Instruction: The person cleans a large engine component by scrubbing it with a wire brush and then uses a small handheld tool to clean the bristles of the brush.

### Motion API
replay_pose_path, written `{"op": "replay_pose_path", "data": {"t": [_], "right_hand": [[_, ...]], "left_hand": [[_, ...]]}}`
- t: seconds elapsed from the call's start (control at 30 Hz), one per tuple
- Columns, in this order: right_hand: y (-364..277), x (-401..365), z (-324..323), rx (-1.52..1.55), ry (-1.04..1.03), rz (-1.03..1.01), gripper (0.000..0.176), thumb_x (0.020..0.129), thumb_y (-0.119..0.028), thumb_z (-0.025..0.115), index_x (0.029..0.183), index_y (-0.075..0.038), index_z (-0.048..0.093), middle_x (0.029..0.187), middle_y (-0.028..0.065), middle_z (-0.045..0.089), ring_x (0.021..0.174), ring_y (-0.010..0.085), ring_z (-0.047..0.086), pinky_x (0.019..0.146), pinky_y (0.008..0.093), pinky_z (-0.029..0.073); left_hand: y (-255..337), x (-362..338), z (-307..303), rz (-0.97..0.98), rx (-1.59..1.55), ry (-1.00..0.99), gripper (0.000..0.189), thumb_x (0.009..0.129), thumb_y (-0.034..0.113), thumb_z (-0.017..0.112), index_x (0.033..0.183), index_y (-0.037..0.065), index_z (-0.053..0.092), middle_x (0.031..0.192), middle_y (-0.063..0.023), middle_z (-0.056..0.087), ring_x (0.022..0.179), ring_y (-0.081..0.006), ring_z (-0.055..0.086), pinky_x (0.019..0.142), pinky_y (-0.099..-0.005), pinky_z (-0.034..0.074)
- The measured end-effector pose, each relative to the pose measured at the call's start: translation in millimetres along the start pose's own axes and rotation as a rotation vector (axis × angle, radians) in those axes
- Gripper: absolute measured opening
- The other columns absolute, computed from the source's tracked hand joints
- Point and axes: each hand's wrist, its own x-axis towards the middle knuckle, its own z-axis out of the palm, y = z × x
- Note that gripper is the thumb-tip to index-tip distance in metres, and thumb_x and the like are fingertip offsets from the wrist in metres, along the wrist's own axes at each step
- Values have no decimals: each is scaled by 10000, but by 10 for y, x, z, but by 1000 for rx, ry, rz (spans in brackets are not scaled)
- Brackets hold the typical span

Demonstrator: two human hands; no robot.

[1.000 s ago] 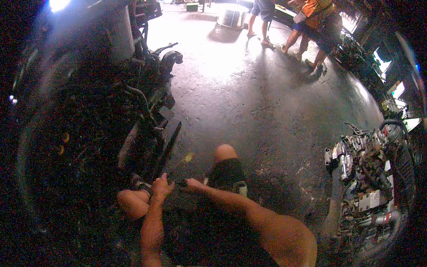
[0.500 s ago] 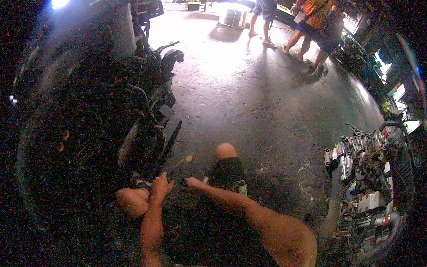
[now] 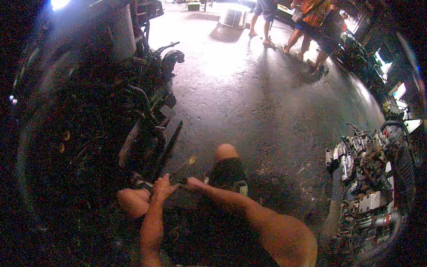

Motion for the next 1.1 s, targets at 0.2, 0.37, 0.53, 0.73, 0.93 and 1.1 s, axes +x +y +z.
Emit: {"op": "replay_pose_path", "data": {"t": [0.2,0.37,0.53,0.73,0.93,1.1], "right_hand": [[-101,-101,27,115,58,-11,372,797,-319,550,1043,-41,581,866,210,627,819,345,606,713,430,459],[127,90,120,76,27,-56,362,767,-265,556,1052,-42,574,901,213,626,858,353,606,731,437,457],[141,88,110,-56,-13,-37,385,769,-279,565,1079,-51,569,968,214,618,911,360,599,754,439,454],[304,227,252,-14,-27,-40,434,791,-291,560,1173,-86,545,1016,211,614,941,346,598,777,420,453],[247,184,200,-5,-50,37,410,799,-292,573,1154,-87,553,854,179,636,763,259,615,678,383,465],[-71,-81,-32,118,15,-16,371,813,-311,559,1087,-60,570,767,131,620,676,204,570,614,355,451]], "left_hand": [[31,-17,39,15,26,38,592,687,486,695,1079,71,535,1029,-203,620,988,-385,581,827,-476,464],[78,-11,29,4,42,40,582,683,489,697,1062,76,540,1016,-199,624,978,-383,587,817,-475,467],[65,1,46,4,36,40,572,685,479,697,1062,80,537,1013,-197,625,976,-386,587,817,-471,469],[44,13,76,14,70,38,573,687,457,701,1087,87,524,1031,-196,619,994,-386,580,827,-474,465],[57,21,40,6,57,-13,568,687,429,709,1099,88,519,1047,-197,614,1008,-386,572,844,-475,457],[95,-17,-26,8,34,-11,541,691,391,714,1090,85,517,1040,-196,615,1009,-388,570,845,-479,456]]}}
